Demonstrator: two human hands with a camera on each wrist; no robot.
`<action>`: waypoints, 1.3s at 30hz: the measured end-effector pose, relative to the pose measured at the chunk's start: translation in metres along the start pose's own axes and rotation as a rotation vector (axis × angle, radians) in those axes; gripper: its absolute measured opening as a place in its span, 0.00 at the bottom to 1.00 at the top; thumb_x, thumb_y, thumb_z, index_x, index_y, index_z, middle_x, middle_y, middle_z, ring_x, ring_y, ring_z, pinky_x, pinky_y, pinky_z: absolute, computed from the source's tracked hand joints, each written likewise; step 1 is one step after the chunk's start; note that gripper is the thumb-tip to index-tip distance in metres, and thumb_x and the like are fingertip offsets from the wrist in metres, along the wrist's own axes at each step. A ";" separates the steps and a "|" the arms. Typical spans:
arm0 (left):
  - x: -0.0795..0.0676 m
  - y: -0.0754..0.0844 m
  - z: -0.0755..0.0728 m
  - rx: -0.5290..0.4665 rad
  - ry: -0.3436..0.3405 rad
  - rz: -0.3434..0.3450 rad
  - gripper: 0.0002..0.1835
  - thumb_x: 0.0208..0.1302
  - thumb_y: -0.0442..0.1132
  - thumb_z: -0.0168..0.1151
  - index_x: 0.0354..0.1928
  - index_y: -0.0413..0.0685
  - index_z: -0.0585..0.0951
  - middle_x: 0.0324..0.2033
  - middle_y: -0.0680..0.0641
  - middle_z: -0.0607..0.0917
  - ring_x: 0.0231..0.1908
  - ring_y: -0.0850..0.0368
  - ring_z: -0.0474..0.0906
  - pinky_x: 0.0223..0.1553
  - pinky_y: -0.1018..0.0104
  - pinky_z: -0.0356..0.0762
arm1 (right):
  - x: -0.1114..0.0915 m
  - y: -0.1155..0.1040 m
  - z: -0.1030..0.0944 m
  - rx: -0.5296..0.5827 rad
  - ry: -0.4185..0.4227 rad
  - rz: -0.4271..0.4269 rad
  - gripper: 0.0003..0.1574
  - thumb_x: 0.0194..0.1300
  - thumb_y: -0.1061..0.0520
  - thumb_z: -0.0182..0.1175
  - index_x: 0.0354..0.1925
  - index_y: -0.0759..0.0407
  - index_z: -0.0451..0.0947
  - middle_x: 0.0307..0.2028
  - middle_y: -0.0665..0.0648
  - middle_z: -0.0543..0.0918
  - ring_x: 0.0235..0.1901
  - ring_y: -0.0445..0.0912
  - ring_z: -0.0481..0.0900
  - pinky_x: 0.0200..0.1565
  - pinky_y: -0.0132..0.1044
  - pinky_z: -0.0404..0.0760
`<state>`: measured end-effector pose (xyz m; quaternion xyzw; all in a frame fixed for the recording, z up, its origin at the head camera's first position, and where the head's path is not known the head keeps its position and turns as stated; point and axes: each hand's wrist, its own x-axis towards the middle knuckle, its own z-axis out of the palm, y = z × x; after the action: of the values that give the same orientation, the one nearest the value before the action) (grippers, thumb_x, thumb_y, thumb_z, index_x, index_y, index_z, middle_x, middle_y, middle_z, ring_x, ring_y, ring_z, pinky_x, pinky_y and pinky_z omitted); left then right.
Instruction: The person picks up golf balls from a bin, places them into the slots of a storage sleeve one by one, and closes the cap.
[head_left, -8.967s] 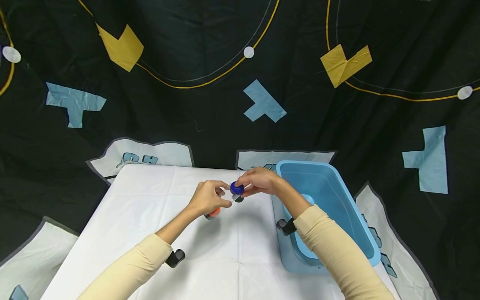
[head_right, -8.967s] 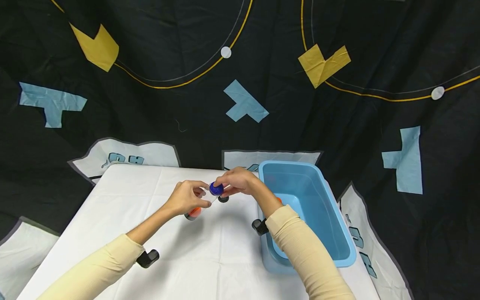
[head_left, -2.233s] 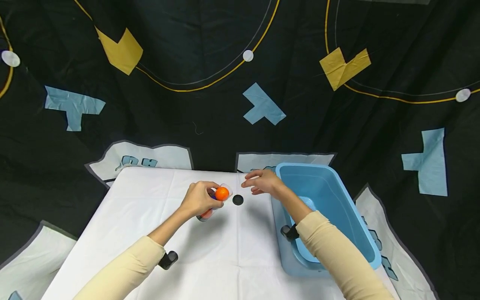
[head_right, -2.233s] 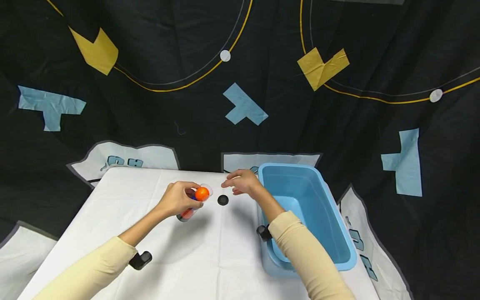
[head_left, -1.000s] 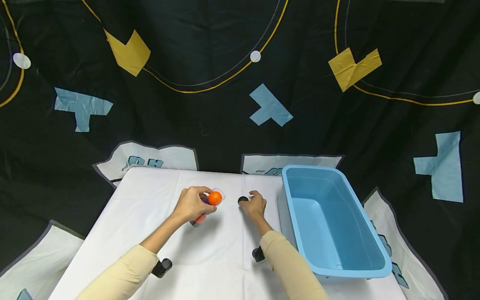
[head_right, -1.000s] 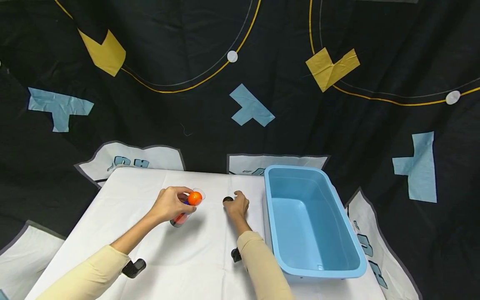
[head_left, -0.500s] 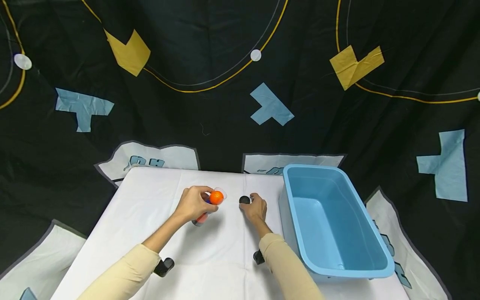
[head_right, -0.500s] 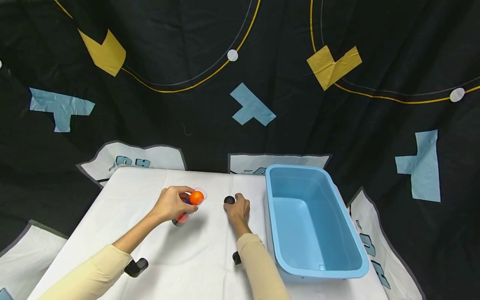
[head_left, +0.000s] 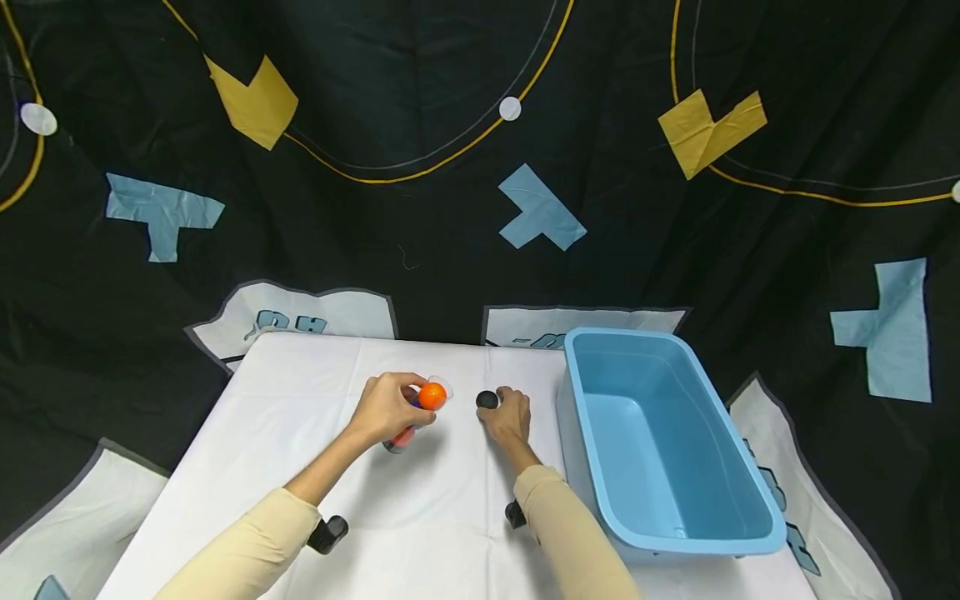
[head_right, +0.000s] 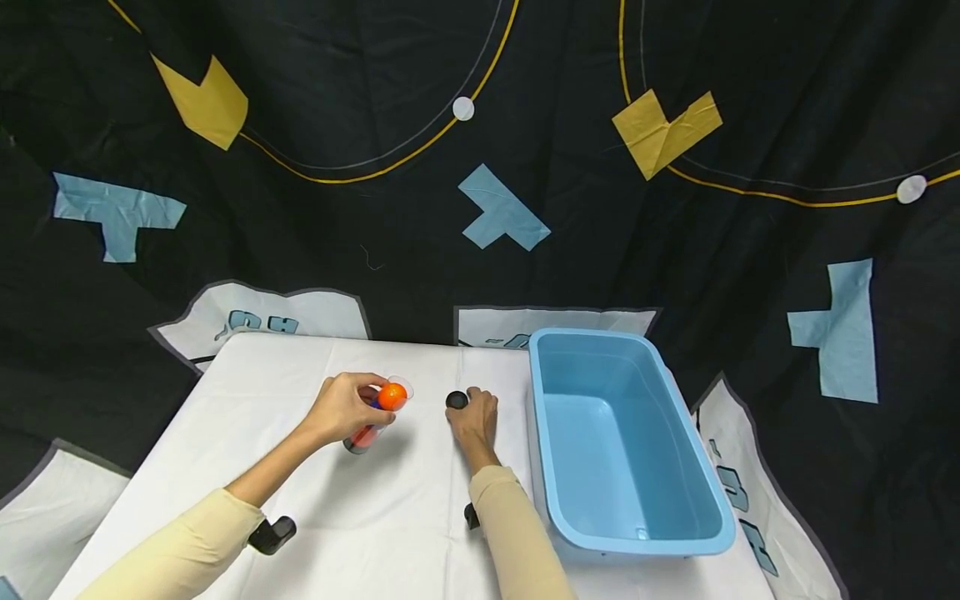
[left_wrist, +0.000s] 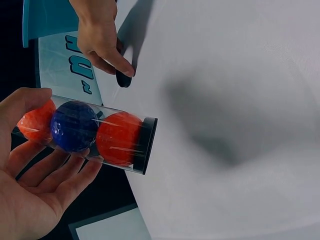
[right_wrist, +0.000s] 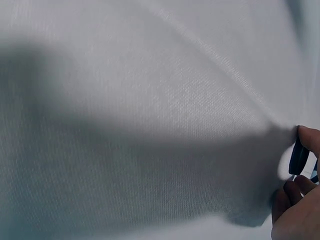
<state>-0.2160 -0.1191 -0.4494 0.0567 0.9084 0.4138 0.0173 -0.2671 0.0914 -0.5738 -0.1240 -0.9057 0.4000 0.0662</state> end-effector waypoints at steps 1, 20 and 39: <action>0.000 0.000 0.000 0.002 0.000 0.001 0.25 0.45 0.41 0.81 0.48 0.46 0.87 0.34 0.46 0.90 0.32 0.55 0.85 0.37 0.59 0.86 | 0.000 0.001 0.000 0.002 0.000 -0.002 0.34 0.50 0.58 0.74 0.56 0.67 0.80 0.46 0.68 0.81 0.52 0.60 0.76 0.58 0.53 0.76; -0.001 0.001 0.000 0.013 0.006 0.010 0.24 0.44 0.42 0.81 0.48 0.47 0.88 0.34 0.45 0.90 0.33 0.54 0.85 0.37 0.58 0.86 | -0.007 -0.003 -0.006 -0.044 -0.025 -0.052 0.24 0.51 0.60 0.73 0.48 0.65 0.81 0.43 0.67 0.86 0.48 0.61 0.82 0.54 0.53 0.79; 0.004 0.001 0.005 0.004 0.006 0.014 0.24 0.45 0.41 0.80 0.47 0.45 0.88 0.33 0.44 0.90 0.31 0.54 0.85 0.35 0.59 0.86 | 0.008 -0.070 -0.063 -0.173 -0.158 -0.162 0.25 0.51 0.55 0.76 0.47 0.62 0.81 0.37 0.62 0.88 0.41 0.54 0.82 0.46 0.45 0.81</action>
<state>-0.2192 -0.1137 -0.4516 0.0619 0.9089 0.4123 0.0115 -0.2726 0.0927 -0.4791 -0.0240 -0.9463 0.3221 0.0160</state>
